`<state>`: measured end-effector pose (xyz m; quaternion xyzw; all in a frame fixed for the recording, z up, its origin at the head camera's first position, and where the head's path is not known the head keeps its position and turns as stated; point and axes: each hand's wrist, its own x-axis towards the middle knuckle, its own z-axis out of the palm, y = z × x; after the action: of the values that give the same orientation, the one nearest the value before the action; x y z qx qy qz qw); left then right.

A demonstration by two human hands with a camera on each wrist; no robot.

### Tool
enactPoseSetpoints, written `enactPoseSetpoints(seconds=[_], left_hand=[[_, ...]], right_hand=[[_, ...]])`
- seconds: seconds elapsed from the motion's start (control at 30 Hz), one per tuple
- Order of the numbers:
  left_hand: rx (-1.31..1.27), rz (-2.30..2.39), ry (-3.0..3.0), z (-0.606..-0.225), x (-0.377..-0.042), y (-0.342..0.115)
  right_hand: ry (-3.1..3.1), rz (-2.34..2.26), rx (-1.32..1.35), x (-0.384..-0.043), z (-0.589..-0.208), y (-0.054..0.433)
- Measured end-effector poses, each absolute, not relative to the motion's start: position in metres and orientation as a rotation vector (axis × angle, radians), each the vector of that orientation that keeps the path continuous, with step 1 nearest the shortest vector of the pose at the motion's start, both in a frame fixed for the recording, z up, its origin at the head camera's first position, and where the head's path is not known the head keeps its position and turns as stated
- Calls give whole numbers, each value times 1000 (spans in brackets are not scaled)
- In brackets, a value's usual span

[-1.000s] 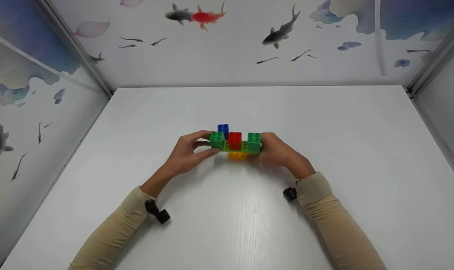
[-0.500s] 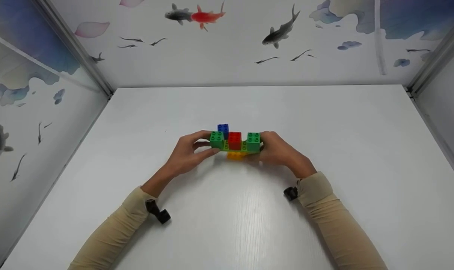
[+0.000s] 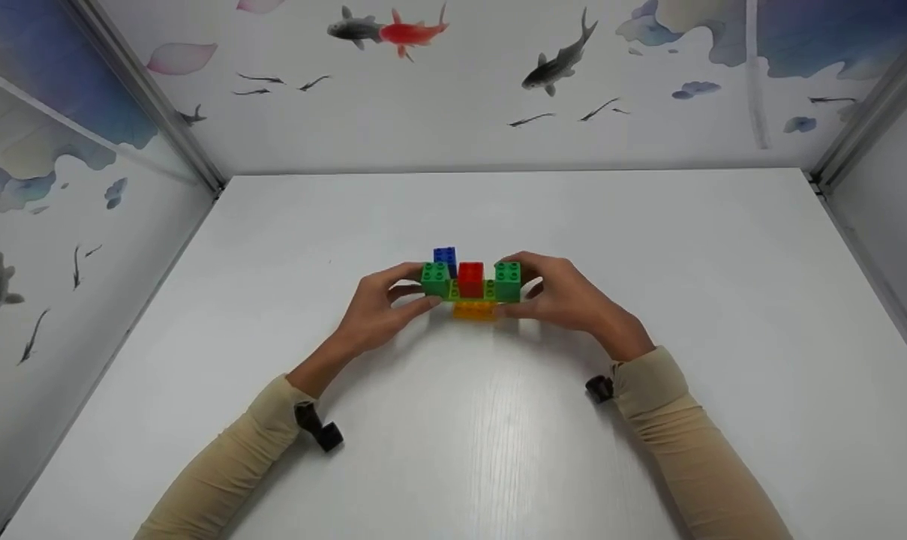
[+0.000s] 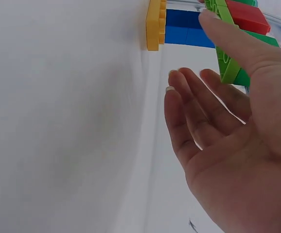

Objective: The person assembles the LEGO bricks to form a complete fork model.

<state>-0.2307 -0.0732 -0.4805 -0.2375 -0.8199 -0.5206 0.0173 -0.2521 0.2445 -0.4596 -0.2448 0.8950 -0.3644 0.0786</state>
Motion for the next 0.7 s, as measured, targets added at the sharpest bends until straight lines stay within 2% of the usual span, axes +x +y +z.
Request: enactPoseSetpoints(seconds=[0.7], left_hand=[[-759,-1581,-2575,-487,-230,-72]], right_hand=[[2783,-1127,-857,-234,-454,259]])
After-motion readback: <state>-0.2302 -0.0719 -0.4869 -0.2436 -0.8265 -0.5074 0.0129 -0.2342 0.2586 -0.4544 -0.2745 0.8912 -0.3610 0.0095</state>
